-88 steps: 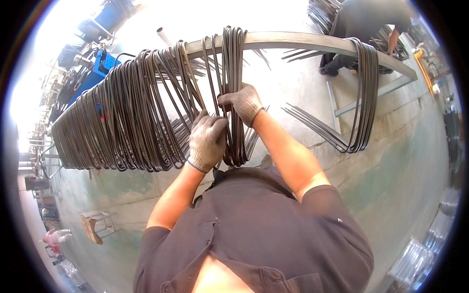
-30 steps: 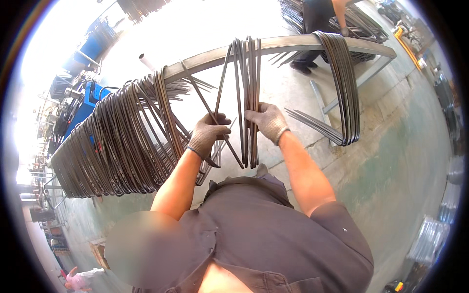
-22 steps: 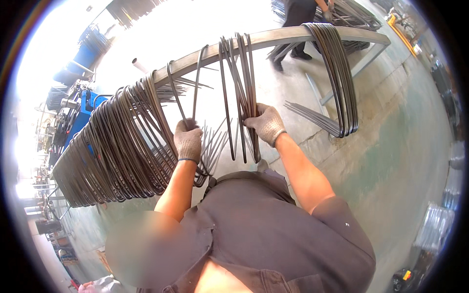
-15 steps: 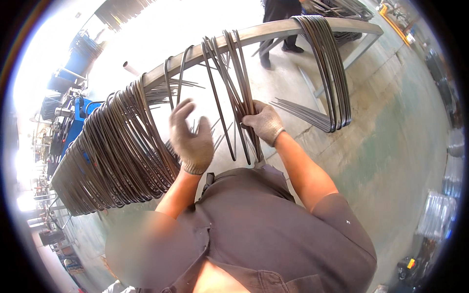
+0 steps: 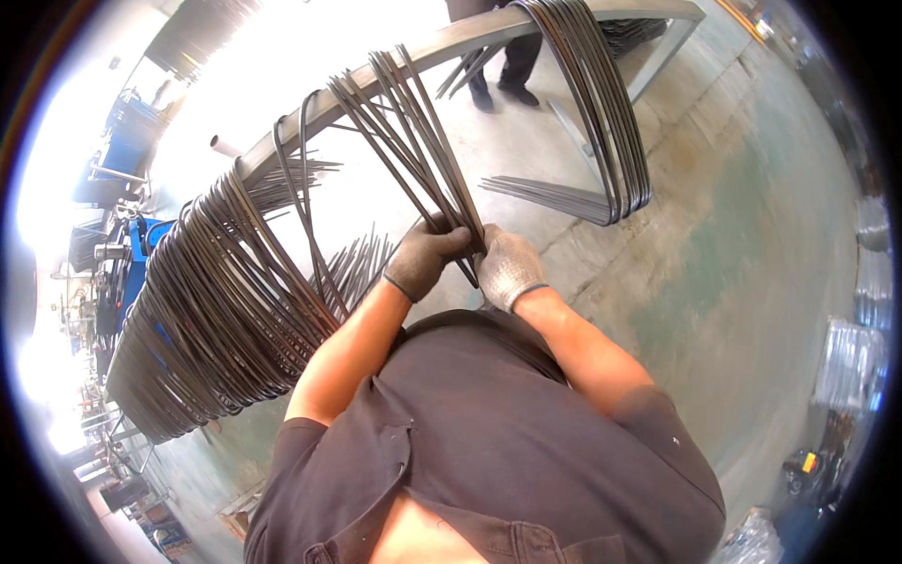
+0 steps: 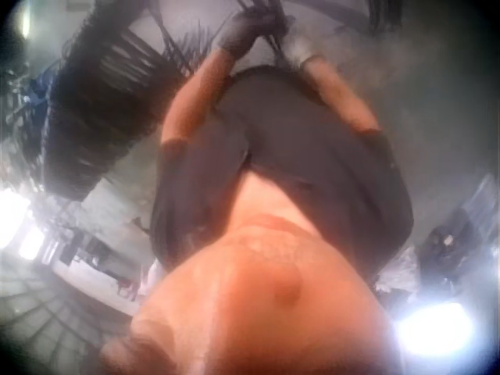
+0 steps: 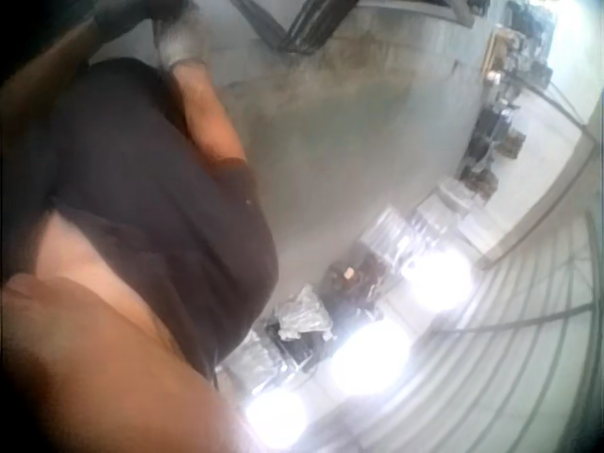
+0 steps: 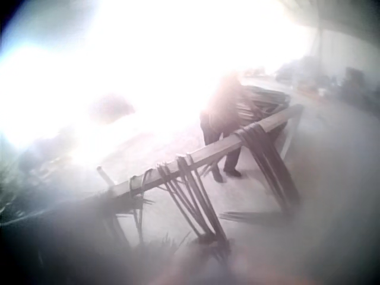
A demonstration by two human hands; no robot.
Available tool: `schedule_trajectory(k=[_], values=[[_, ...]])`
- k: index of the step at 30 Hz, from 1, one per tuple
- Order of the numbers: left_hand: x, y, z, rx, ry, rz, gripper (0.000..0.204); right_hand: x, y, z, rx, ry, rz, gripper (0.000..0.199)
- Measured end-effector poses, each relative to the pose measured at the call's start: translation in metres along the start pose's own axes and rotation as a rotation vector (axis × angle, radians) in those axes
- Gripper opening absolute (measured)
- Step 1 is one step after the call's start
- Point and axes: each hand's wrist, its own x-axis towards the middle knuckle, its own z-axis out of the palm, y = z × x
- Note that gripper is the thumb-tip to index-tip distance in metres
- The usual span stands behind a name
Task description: The person repeatedly picks up bundles of bent metal rods from a horizontal rack and places them back onto the rack in a more organized manner. The person wears gloves and handles the rods by hand throughout the clip.
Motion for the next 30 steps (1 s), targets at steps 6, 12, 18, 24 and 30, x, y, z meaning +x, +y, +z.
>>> schedule_trajectory(k=[6,12,18,24,30], values=[[0.016,-0.010,-0.011,0.001,0.002,0.075,0.024,-0.019,0.009,0.003,0.186,0.103,-0.009,0.024],[0.003,0.008,-0.008,-0.060,0.079,0.139,0.016,-0.031,0.018,-0.017,0.215,0.080,0.050,0.024],[-0.011,0.040,-0.018,0.246,0.231,0.119,0.018,-0.005,0.075,-0.014,0.598,-0.016,0.069,0.024],[-0.019,0.035,-0.012,0.392,0.288,0.039,0.025,-0.012,0.054,0.010,0.948,-0.201,0.066,0.032],[-0.023,0.048,-0.006,0.520,0.206,-0.057,0.040,-0.009,0.037,0.026,0.963,-0.252,0.066,0.032]])
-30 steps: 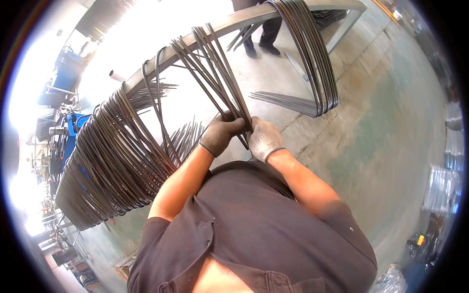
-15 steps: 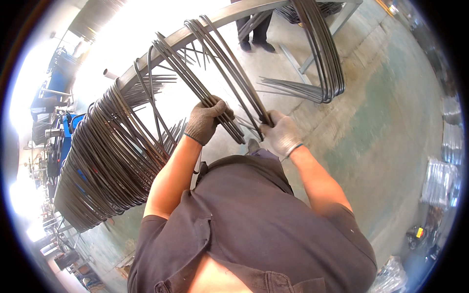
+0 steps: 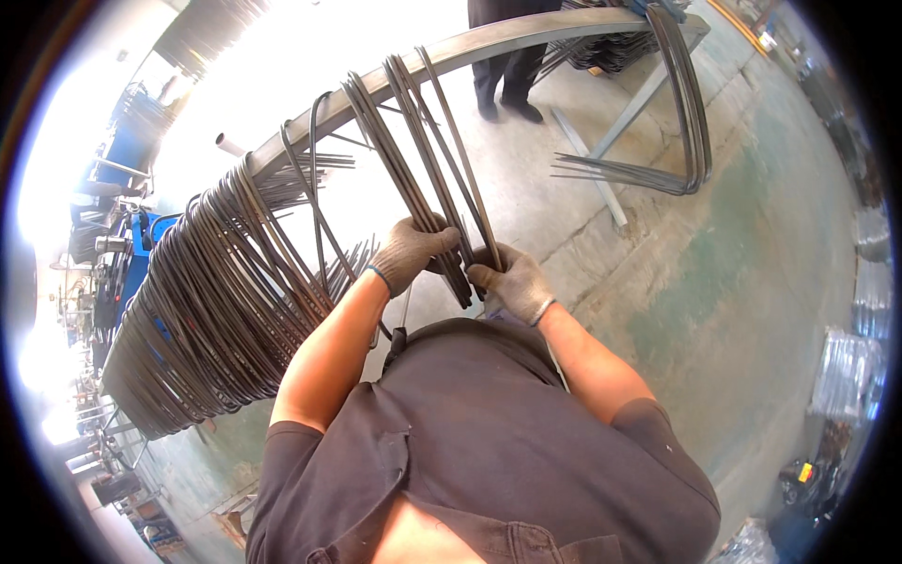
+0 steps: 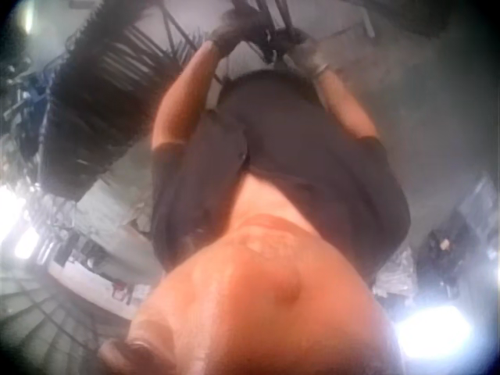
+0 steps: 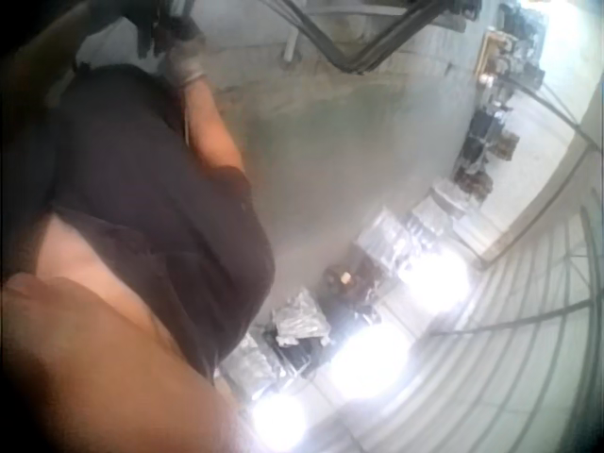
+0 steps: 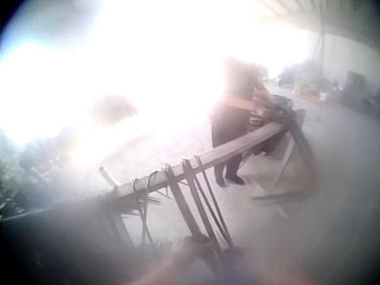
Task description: The person repeatedly picks up bundles of bent metal rods from a horizontal rack and places them back onto the rack in a more organized manner. The person wears gloves and handles the rods by hand throughout the clip.
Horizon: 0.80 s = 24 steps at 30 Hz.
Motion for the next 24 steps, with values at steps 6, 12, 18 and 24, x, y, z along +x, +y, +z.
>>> schedule_trajectory(k=[6,12,18,24], values=[[0.001,0.019,0.007,0.160,-0.031,0.003,0.044,0.008,-0.025,0.014,-0.022,-0.027,0.127,0.027],[-0.014,0.006,0.002,0.049,0.044,0.023,0.034,0.007,-0.018,0.008,0.120,0.079,0.110,0.023],[-0.031,-0.008,-0.021,0.044,0.156,0.007,0.031,0.009,-0.005,-0.027,0.170,0.184,-0.021,0.026],[-0.038,-0.007,-0.032,0.062,0.159,-0.010,0.030,0.013,-0.037,-0.057,0.021,0.058,-0.053,0.033]])
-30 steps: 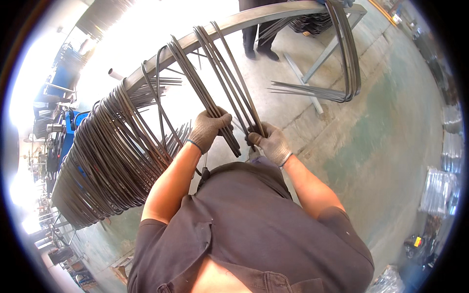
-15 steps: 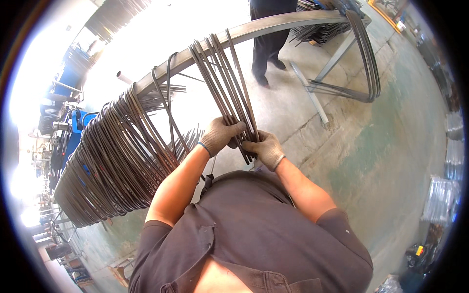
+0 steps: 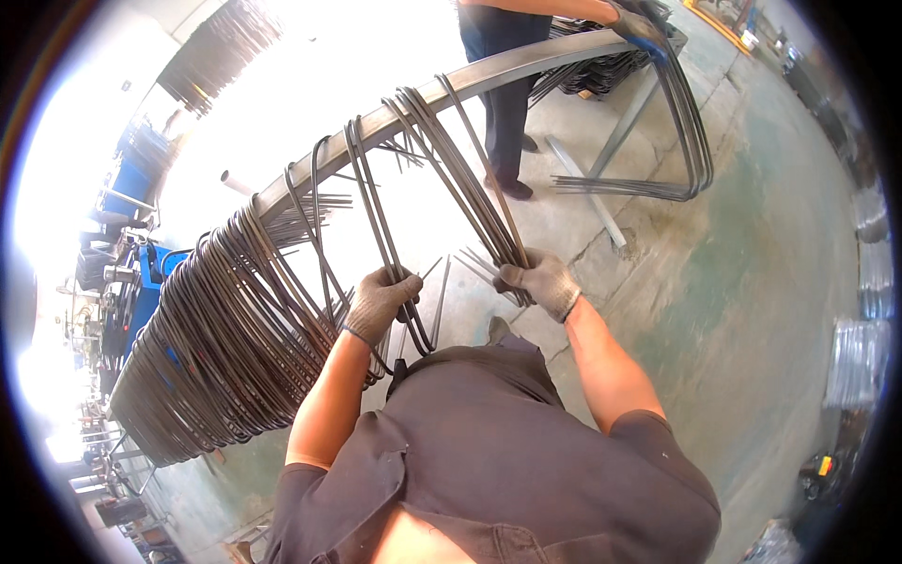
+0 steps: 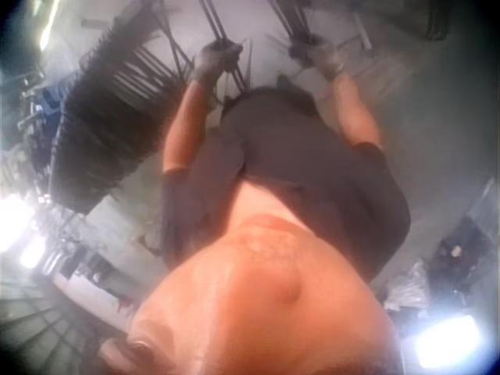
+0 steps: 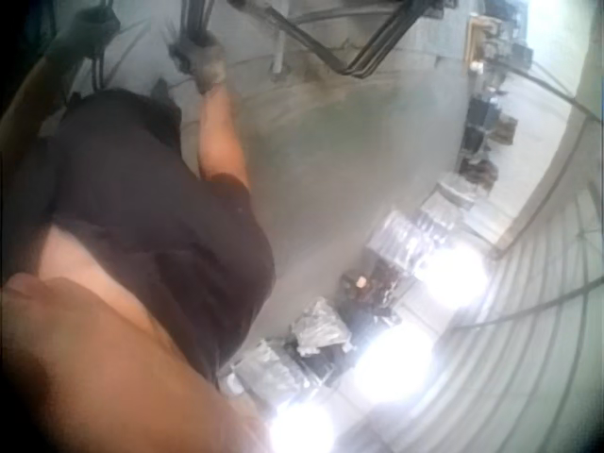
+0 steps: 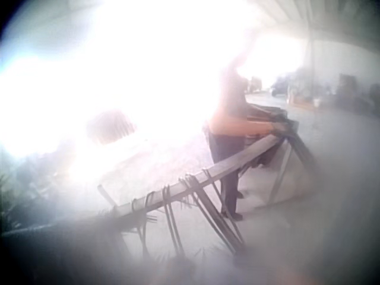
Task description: The person repeatedly picks up bundles of bent metal rods from a horizontal rack and places them back onto the rack in a more organized manner. The person wears gloves and handles the rods by hand throughout the clip.
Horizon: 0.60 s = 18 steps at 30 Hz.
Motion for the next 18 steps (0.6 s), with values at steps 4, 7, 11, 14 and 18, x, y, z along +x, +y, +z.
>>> schedule_trajectory(k=[4,7,11,14,18], values=[[0.007,0.004,0.013,-0.064,-0.052,0.021,0.031,0.044,-0.044,0.027,-0.336,0.055,0.008,0.034],[0.010,0.004,0.026,-0.132,-0.057,0.058,0.031,0.058,-0.044,0.037,-0.211,0.095,-0.040,0.039],[0.000,0.000,0.020,-0.126,0.024,0.085,0.033,0.050,-0.045,0.015,-0.110,0.195,-0.124,0.045],[-0.017,-0.009,0.001,-0.016,0.216,0.185,0.028,0.052,-0.050,-0.004,-0.186,0.219,-0.111,0.043],[-0.046,-0.038,-0.032,0.030,0.725,0.591,0.019,0.041,-0.057,0.012,-0.852,0.639,-0.696,0.049]])
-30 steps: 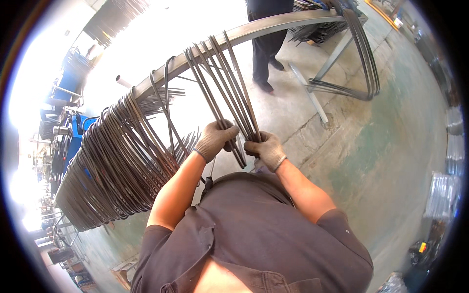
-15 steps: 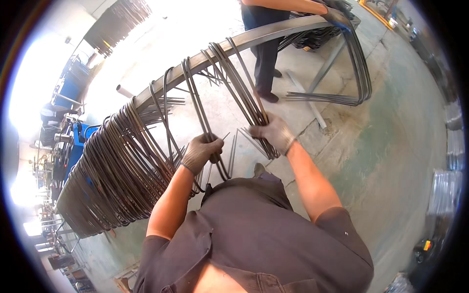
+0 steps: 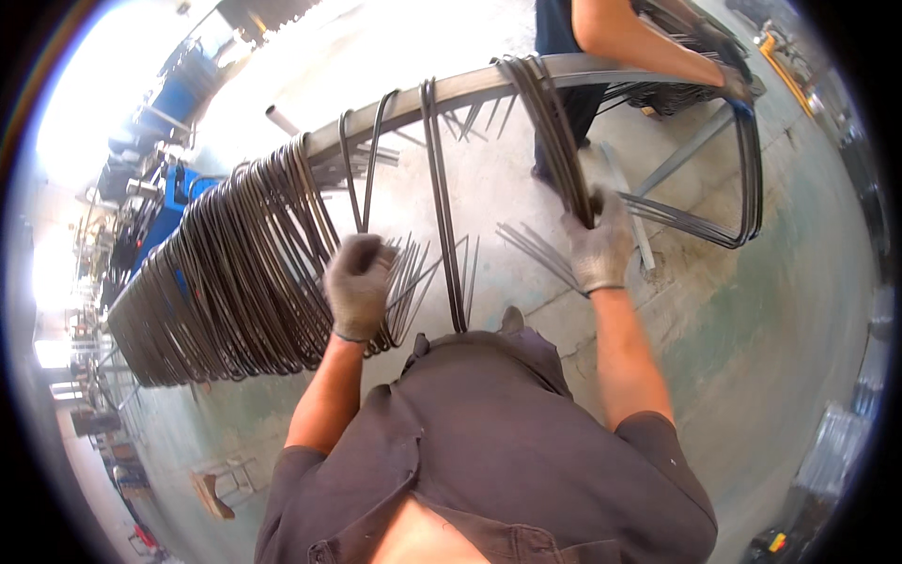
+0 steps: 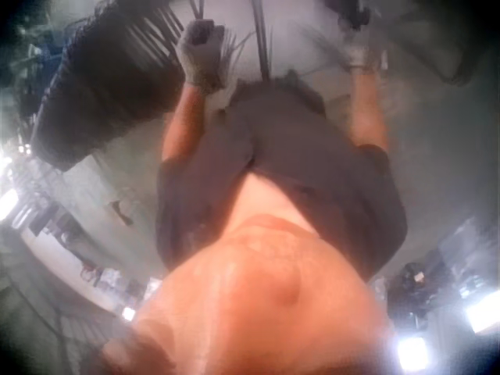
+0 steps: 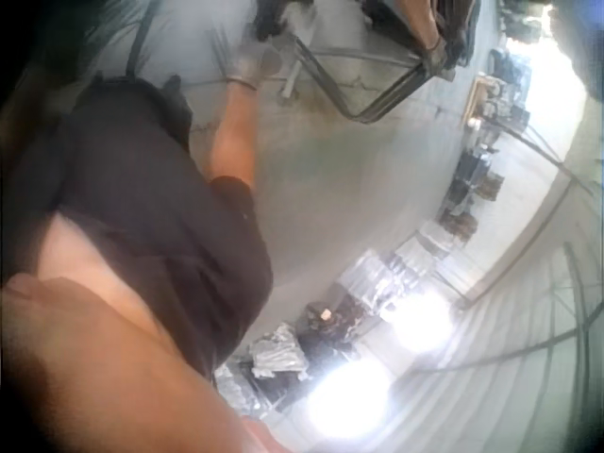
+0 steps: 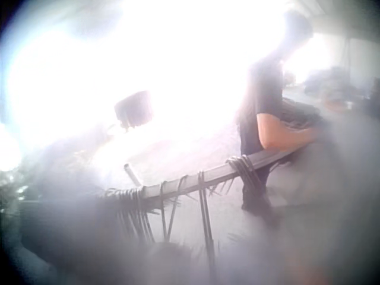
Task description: The person repeatedly picks up bundles of bent metal rods from a horizontal rack and places them back onto the rack in a more organized manner. The person wears gloves and handles the rods by hand throughout the clip.
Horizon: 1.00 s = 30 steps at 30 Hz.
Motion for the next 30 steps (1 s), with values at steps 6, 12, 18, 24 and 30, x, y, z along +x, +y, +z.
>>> schedule_trajectory(k=[6,12,18,24,30], values=[[-0.007,-0.004,-0.041,0.349,0.240,-0.058,0.023,-0.069,-0.087,0.044,0.376,-0.527,0.235,0.068],[-0.029,-0.011,0.001,-0.060,-0.078,-0.244,0.030,-0.077,-0.112,0.159,1.349,-1.174,0.657,0.059],[-0.043,-0.015,-0.015,0.328,0.073,0.071,0.028,-0.060,-0.159,0.196,1.251,-1.167,0.563,0.038],[-0.019,-0.005,-0.036,0.706,0.182,0.347,0.037,-0.046,-0.183,0.217,1.237,-1.050,0.527,0.023],[-0.029,-0.005,-0.044,0.859,0.115,0.351,0.035,-0.023,-0.188,0.217,1.275,-0.906,0.531,0.023]])
